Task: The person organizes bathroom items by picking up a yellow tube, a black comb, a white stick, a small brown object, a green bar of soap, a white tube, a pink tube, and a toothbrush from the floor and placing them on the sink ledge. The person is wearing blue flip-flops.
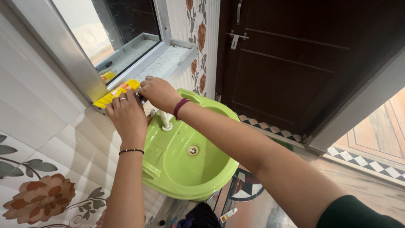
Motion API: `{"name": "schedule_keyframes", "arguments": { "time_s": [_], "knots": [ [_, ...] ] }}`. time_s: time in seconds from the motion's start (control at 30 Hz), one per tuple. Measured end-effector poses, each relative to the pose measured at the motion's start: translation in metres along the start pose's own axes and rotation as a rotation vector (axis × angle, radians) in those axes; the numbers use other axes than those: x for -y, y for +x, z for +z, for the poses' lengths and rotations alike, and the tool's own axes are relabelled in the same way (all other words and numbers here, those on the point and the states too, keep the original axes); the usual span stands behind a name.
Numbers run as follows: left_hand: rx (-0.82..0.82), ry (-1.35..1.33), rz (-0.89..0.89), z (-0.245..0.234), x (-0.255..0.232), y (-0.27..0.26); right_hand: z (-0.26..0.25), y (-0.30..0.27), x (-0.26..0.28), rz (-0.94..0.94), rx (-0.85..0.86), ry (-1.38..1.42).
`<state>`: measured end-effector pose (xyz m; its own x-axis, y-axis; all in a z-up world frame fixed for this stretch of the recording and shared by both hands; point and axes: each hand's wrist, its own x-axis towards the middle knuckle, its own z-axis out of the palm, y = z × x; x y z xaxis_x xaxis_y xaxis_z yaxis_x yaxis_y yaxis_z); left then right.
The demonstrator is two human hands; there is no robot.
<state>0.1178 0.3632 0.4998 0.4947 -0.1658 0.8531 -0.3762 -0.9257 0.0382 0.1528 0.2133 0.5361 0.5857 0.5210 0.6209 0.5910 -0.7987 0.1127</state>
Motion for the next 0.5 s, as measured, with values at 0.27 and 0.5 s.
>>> {"name": "schedule_keyframes", "arguments": {
  "time_s": [0.27, 0.5],
  "knots": [
    [0.021, -0.024, -0.013, -0.004, -0.003, 0.0, 0.009, 0.001, 0.001, -0.072, 0.004, -0.123],
    [0.024, 0.014, -0.009, -0.004, -0.006, -0.003, 0.023, 0.001, 0.003, -0.108, -0.014, -0.237]
  ]
}}
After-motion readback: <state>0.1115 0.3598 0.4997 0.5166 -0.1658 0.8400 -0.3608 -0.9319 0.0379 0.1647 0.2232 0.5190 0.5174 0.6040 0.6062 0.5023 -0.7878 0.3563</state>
